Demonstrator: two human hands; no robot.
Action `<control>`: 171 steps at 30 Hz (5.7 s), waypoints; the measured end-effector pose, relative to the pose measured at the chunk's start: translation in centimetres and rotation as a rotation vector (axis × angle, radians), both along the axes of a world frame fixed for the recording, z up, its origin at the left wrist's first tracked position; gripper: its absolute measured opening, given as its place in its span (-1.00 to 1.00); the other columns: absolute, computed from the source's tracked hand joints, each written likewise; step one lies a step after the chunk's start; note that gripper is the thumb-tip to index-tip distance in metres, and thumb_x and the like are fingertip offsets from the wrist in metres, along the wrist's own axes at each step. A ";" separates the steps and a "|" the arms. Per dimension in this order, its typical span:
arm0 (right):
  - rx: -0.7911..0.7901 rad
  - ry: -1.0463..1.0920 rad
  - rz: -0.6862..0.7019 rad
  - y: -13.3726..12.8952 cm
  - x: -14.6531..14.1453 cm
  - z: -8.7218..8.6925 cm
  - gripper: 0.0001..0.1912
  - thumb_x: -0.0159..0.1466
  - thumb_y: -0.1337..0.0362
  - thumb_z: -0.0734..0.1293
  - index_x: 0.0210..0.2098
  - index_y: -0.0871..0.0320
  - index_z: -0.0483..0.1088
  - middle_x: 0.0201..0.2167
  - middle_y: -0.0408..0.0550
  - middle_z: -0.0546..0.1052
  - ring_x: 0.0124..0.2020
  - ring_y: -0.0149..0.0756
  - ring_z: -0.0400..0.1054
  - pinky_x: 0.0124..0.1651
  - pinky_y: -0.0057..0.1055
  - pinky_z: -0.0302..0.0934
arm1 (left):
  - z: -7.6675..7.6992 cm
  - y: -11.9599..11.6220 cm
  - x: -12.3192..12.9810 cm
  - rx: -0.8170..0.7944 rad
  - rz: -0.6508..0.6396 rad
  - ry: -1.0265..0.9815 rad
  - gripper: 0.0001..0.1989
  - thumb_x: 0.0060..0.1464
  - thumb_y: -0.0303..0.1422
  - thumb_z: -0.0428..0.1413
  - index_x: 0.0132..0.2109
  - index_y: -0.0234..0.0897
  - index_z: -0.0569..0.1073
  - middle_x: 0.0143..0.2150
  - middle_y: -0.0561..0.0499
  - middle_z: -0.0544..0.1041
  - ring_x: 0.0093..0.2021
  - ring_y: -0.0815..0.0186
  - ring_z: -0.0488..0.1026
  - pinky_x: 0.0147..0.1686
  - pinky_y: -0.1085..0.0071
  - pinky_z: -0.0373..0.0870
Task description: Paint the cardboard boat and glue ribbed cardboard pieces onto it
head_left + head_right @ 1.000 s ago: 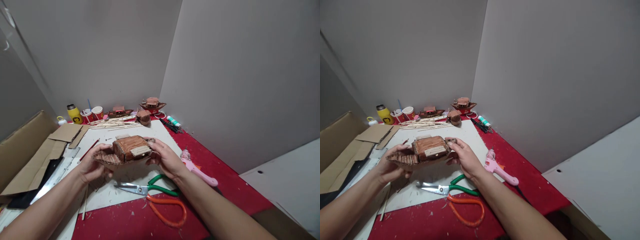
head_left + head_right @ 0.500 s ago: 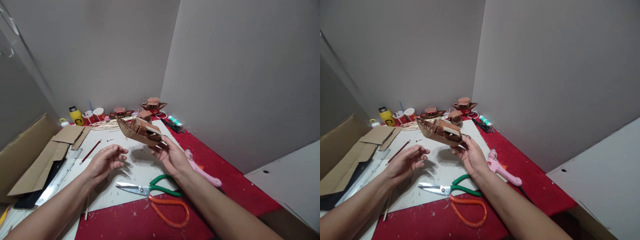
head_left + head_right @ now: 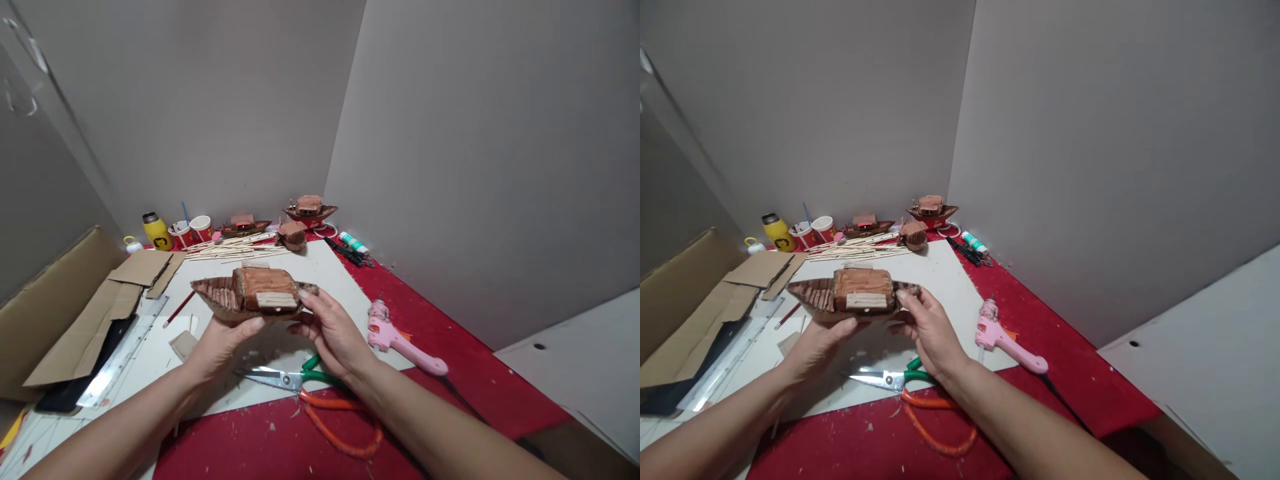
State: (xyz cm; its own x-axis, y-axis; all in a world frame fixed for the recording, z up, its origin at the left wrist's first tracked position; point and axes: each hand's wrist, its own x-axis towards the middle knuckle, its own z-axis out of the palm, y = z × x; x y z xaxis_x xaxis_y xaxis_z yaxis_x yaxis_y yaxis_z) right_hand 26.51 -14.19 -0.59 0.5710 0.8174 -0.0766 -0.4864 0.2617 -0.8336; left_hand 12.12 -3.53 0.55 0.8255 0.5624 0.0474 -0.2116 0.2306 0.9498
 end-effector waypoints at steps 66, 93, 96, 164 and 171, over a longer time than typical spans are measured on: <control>0.071 -1.201 -0.258 -4.4 2.2 2.0 -0.64 0.27 0.27 0.36 0.07 0.02 0.36 -0.12 -0.01 0.45 -0.21 -0.31 0.38 -0.16 -0.32 0.35 | 0.8 -0.5 -0.6 0.111 0.018 0.020 -0.61 0.02 -0.28 0.26 -0.01 -0.32 0.51 -0.08 -0.17 0.61 -0.09 0.09 0.53 -0.06 0.21 0.45; 0.103 -1.414 0.027 -3.0 0.6 4.5 -0.87 0.27 0.45 0.30 -0.24 0.17 0.47 -0.38 -0.06 0.51 -0.37 -0.37 0.40 -0.32 -0.43 0.29 | 0.0 -1.0 -0.6 0.149 0.079 0.066 -0.64 0.00 -0.26 0.27 -0.05 -0.29 0.52 -0.02 -0.11 0.59 0.00 0.07 0.50 -0.11 0.26 0.48; 0.075 -1.358 0.063 -2.8 0.9 4.3 -0.88 0.26 0.43 0.32 -0.27 0.14 0.50 -0.41 -0.09 0.53 -0.39 -0.38 0.42 -0.33 -0.43 0.31 | -0.1 -1.0 -0.6 0.097 0.078 0.079 -0.59 -0.02 -0.26 0.28 -0.01 -0.28 0.51 0.05 -0.13 0.56 0.09 0.00 0.44 -0.09 0.23 0.48; -1.023 -1.579 0.063 -14.6 11.0 -2.2 -0.71 0.18 0.17 0.32 -0.16 0.18 0.46 -0.25 0.08 0.55 -0.30 -0.16 0.44 -0.29 -0.37 0.25 | -2.5 2.0 1.4 -0.135 0.395 0.090 -0.67 -0.09 -0.30 0.31 -0.13 -0.23 0.53 -0.10 0.00 0.64 -0.07 0.06 0.56 -0.31 0.31 0.62; -0.920 -1.465 -0.027 -14.7 11.5 -2.6 -0.63 0.20 0.05 0.25 -0.16 0.18 0.43 -0.24 0.09 0.57 -0.31 -0.12 0.46 -0.27 -0.31 0.30 | -2.6 1.4 0.9 -0.065 0.321 0.054 -0.51 0.01 -0.27 0.25 0.10 -0.28 0.42 -0.04 -0.12 0.59 -0.09 0.05 0.56 -0.21 0.17 0.59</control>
